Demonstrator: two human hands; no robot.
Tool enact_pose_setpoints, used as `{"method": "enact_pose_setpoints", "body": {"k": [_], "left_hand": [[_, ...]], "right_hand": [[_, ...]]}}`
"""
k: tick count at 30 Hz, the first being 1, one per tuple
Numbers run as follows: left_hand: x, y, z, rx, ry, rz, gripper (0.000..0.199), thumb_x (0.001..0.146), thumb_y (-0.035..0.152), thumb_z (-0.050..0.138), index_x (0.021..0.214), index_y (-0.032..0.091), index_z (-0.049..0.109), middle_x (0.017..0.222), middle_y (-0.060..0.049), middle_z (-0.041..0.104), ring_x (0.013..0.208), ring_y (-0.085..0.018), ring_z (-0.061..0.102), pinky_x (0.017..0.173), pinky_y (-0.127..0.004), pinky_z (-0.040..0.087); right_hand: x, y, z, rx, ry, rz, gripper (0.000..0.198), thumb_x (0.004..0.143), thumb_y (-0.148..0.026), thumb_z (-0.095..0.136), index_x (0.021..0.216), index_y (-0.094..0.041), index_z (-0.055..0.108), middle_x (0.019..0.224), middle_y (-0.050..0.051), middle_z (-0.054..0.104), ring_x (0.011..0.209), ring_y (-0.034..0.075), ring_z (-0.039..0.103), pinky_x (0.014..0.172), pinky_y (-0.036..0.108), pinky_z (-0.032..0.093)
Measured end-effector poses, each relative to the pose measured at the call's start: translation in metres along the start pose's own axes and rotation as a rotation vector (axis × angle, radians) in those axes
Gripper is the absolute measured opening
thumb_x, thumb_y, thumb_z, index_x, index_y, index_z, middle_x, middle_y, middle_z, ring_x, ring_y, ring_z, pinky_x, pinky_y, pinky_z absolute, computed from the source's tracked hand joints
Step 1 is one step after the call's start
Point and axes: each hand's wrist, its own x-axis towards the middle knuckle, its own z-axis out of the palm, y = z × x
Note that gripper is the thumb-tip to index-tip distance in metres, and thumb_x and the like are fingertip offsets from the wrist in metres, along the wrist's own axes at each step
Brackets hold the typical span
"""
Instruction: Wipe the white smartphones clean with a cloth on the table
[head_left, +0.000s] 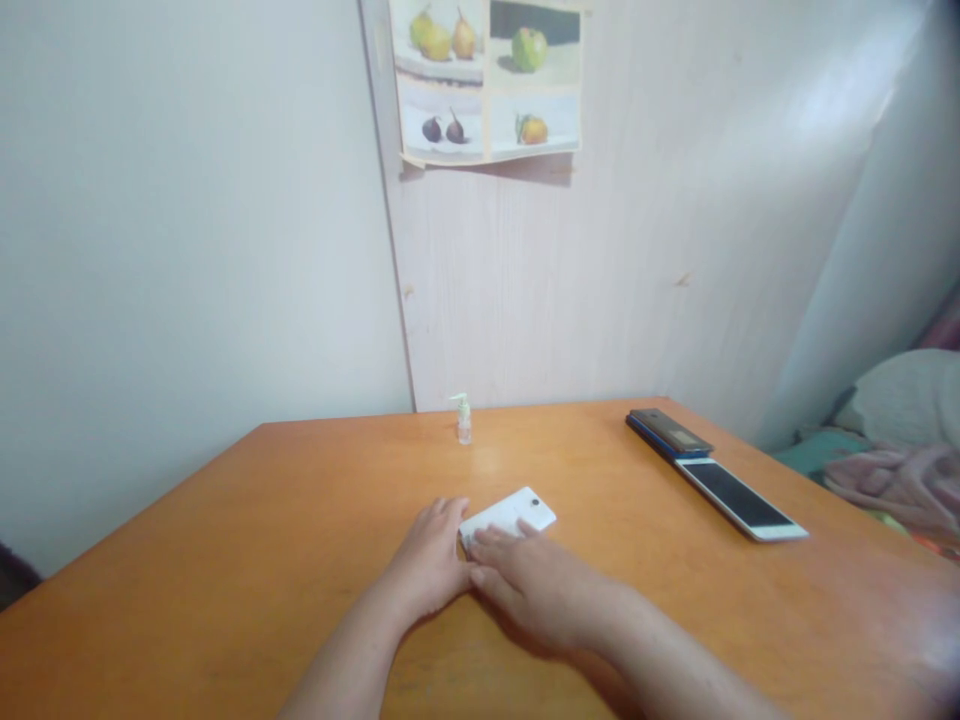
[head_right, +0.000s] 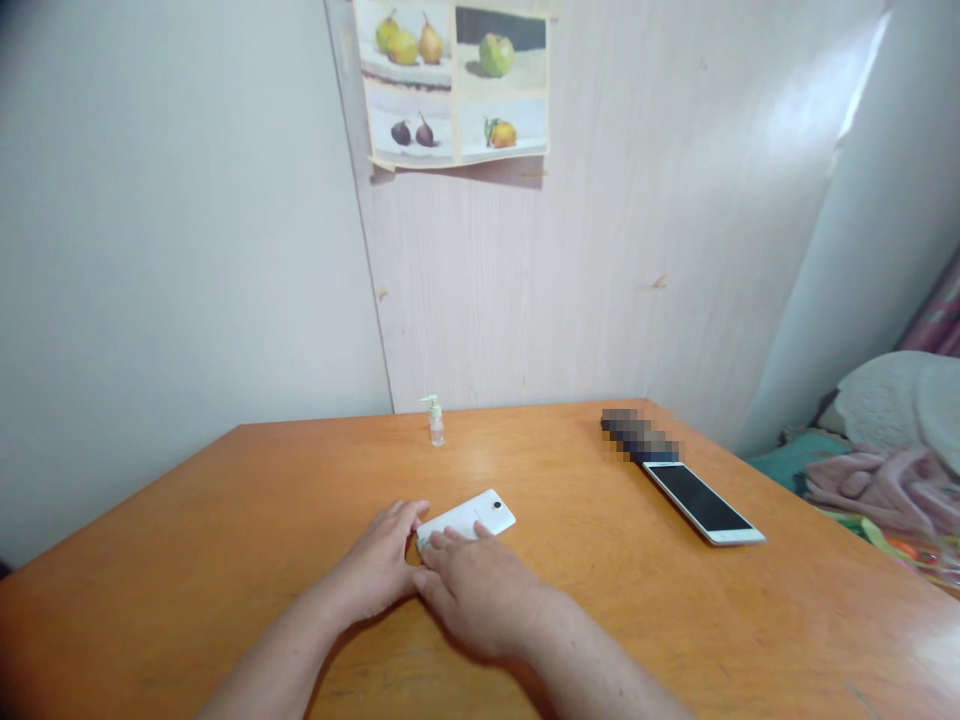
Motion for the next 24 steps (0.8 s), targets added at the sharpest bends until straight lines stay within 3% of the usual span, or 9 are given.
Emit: {"method": "enact_pose_setpoints", "body": {"k": [6, 11, 13, 19, 21, 24], "left_hand": [[-0.002, 0.005, -0.002, 0.009, 0.004, -0.005, 0.081, 0.066, 0.041, 0.073, 0.137, 0.017, 0.045, 0.137, -0.014, 0.054, 0.125, -0.032, 0.05, 0.103, -0.038, 0.041], [-0.001, 0.001, 0.002, -0.016, 0.015, 0.008, 0.08, 0.072, 0.038, 0.066, 0.143, 0.012, 0.04, 0.142, -0.018, 0.05, 0.129, -0.031, 0.049, 0.108, -0.039, 0.038], [-0.001, 0.001, 0.002, -0.012, 0.015, 0.008, 0.081, 0.072, 0.038, 0.065, 0.144, 0.012, 0.038, 0.144, -0.018, 0.049, 0.131, -0.031, 0.048, 0.109, -0.039, 0.038], [-0.001, 0.006, -0.002, 0.024, -0.006, -0.037, 0.088, 0.066, 0.041, 0.069, 0.144, 0.014, 0.039, 0.144, -0.018, 0.048, 0.133, -0.033, 0.046, 0.109, -0.041, 0.038], [-0.001, 0.006, -0.002, 0.027, -0.007, -0.035, 0.085, 0.067, 0.04, 0.068, 0.143, 0.014, 0.04, 0.143, -0.017, 0.049, 0.132, -0.032, 0.047, 0.109, -0.04, 0.038], [-0.001, 0.005, 0.0, 0.018, 0.003, -0.014, 0.079, 0.069, 0.038, 0.065, 0.141, 0.014, 0.043, 0.14, -0.016, 0.052, 0.129, -0.031, 0.05, 0.109, -0.039, 0.038]], "right_hand": [[0.008, 0.024, -0.001, -0.114, 0.106, 0.295, 0.047, 0.103, -0.038, 0.026, 0.132, -0.017, 0.058, 0.142, 0.017, 0.055, 0.139, 0.034, 0.039, 0.112, 0.064, 0.016], [0.01, 0.006, 0.009, 0.052, 0.045, 0.036, 0.047, 0.104, -0.042, 0.023, 0.139, -0.028, 0.051, 0.149, 0.007, 0.049, 0.144, 0.029, 0.033, 0.115, 0.061, 0.016], [0.012, 0.007, 0.011, 0.064, 0.042, 0.042, 0.048, 0.103, -0.043, 0.023, 0.144, -0.031, 0.046, 0.152, 0.004, 0.046, 0.146, 0.03, 0.027, 0.115, 0.064, 0.013], [0.017, 0.047, 0.006, -0.09, 0.137, 0.478, 0.054, 0.102, -0.043, 0.025, 0.148, -0.021, 0.042, 0.155, 0.012, 0.04, 0.147, 0.037, 0.021, 0.11, 0.072, 0.007], [0.015, 0.043, 0.007, -0.079, 0.127, 0.433, 0.054, 0.101, -0.043, 0.027, 0.147, -0.02, 0.043, 0.155, 0.014, 0.039, 0.147, 0.035, 0.024, 0.112, 0.069, 0.008], [0.012, 0.024, 0.011, 0.005, 0.078, 0.178, 0.051, 0.102, -0.043, 0.026, 0.146, -0.024, 0.045, 0.154, 0.011, 0.041, 0.145, 0.029, 0.031, 0.115, 0.063, 0.01]]}}
